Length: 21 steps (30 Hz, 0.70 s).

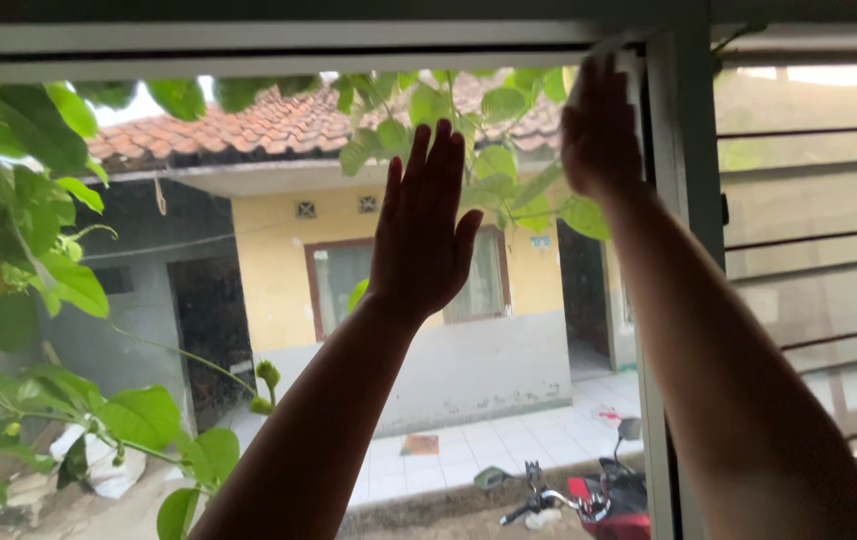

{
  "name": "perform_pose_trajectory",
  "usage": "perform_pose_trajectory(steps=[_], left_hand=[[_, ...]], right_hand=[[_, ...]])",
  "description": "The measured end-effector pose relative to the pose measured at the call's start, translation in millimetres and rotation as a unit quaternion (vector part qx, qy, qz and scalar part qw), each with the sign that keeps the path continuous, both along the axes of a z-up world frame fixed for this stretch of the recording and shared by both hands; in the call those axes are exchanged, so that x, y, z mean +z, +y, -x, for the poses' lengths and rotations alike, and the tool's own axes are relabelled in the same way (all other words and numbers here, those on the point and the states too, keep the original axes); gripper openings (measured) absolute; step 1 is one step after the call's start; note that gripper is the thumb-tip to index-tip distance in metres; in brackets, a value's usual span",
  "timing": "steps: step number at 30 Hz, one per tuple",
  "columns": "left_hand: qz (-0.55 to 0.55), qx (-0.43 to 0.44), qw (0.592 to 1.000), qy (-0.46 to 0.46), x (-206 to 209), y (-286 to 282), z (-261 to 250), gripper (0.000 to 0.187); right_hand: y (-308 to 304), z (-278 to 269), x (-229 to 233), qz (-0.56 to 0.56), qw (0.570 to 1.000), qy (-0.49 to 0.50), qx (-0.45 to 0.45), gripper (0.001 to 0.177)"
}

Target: The person sprays a window with a cleaning solution and wipes it with a white cloth. They clean the main glass pane and the metal security bars, moving the cloth in circular and vertical motions. The person repeatedly sprays and wipes different sections of the window to remove dirt and streaks.

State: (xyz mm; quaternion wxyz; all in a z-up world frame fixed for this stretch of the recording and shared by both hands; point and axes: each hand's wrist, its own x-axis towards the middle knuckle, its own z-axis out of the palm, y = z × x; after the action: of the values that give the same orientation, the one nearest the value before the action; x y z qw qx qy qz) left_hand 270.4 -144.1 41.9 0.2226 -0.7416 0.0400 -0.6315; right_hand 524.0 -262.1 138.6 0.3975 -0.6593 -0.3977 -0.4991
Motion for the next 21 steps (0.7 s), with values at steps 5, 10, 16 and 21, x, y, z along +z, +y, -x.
perform_pose_trajectory(steps=[5,10,16,21], left_hand=[[-0.012,-0.022,1.0,0.014,-19,4,6,0.087],[0.023,-0.013,0.999,0.038,-46,14,32,0.086],[0.039,-0.01,0.999,0.019,-68,41,87,0.085],[0.086,-0.005,0.996,-0.007,-94,54,105,0.083]], right_hand=[[-1,-60,-74,-0.015,0.996,-0.054,-0.065,0.067],[-1,-56,-140,-0.021,0.997,0.009,-0.074,0.065],[58,51,-117,-0.015,0.993,-0.098,0.07,0.065],[99,141,-188,0.179,0.952,-0.243,0.052,0.076]])
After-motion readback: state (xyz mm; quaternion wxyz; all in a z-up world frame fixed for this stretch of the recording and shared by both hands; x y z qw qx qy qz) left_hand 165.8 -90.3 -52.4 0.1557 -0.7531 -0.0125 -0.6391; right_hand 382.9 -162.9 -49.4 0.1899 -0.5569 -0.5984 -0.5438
